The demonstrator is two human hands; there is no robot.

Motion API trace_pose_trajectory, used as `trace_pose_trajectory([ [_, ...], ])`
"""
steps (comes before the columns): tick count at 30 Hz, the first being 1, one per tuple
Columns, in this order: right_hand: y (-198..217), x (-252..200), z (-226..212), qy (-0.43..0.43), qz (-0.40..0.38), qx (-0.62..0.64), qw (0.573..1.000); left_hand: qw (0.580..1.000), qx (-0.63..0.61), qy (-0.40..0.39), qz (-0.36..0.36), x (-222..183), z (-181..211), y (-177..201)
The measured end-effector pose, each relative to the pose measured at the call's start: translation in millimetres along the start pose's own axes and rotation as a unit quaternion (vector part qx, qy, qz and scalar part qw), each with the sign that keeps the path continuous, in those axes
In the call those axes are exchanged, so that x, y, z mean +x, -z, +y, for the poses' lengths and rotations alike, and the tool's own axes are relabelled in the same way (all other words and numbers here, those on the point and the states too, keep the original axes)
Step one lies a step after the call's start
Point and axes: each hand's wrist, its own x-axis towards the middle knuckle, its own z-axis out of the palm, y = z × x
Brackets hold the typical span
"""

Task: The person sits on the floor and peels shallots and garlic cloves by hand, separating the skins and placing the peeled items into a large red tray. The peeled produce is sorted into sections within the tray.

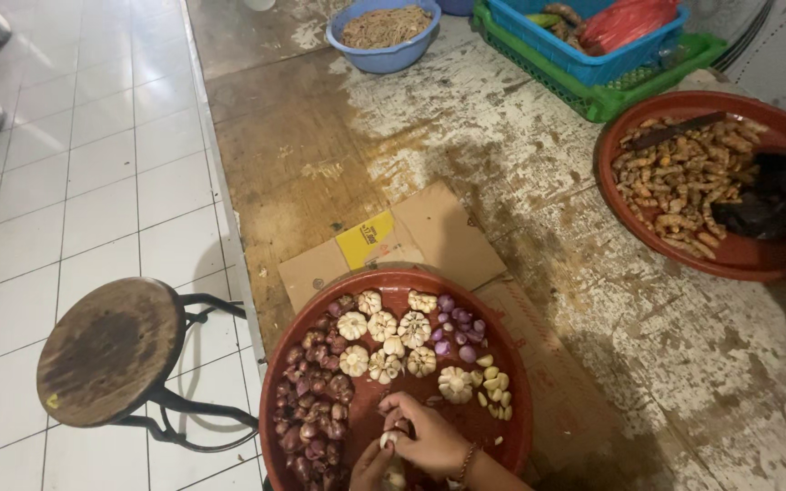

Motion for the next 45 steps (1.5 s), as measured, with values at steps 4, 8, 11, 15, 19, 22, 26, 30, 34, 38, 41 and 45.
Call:
trace_pose_trajectory([
  [4,-6.9,-3.0,-1.6,0.017,-0.005,-0.048,0.999,0.999,0.038,-0.028,-0.014,2.2,-2.9,-3.0],
  [8,-5.6,-9.2,2.4,0.11,0.002,-0.13,0.985,0.998,0.07,-0.006,-0.002,2.9,1.5,-3.3],
  [11,-9.1,-7.5,10.1,0.169,0.012,-0.164,0.972,0.996,0.074,0.001,-0.046,1.4,8.7,0.9],
  [15,-13.5,-2.3,25.6,0.184,0.025,-0.175,0.967,0.997,0.054,0.047,-0.025,4.7,9.9,6.3],
  [19,-19.4,6.0,30.6,0.143,0.062,-0.17,0.973,0.982,0.083,-0.022,-0.166,14.3,8.6,9.1],
  [22,-17.7,8.0,33.4,0.14,0.06,-0.105,0.983,0.989,0.097,0.027,-0.104,19.1,8.4,11.4],
  [26,-14.5,15.6,45.8,0.005,0.047,0.049,0.998,0.993,0.083,0.062,-0.064,12.3,8.9,20.0],
  [30,-13.9,31.8,61.5,-0.02,0.083,0.168,0.982,0.994,0.074,0.069,-0.048,18.5,20.7,18.3],
  [34,-11.9,37.3,68.8,-0.103,0.082,0.299,0.945,0.992,0.102,0.065,-0.038,13.1,23.8,9.3],
  [38,4.2,31.8,57.3,-0.111,0.093,0.165,0.976,0.991,0.114,0.056,-0.037,6.1,26.9,1.7],
  [41,5.5,19.9,38.3,-0.071,0.019,0.086,0.994,0.989,0.14,0.032,-0.021,-2.4,25.5,0.7],
  [45,-2.0,9.6,19.6,-0.047,-0.018,0.062,0.997,0.971,0.219,-0.097,0.01,-7.4,9.3,-2.2],
])
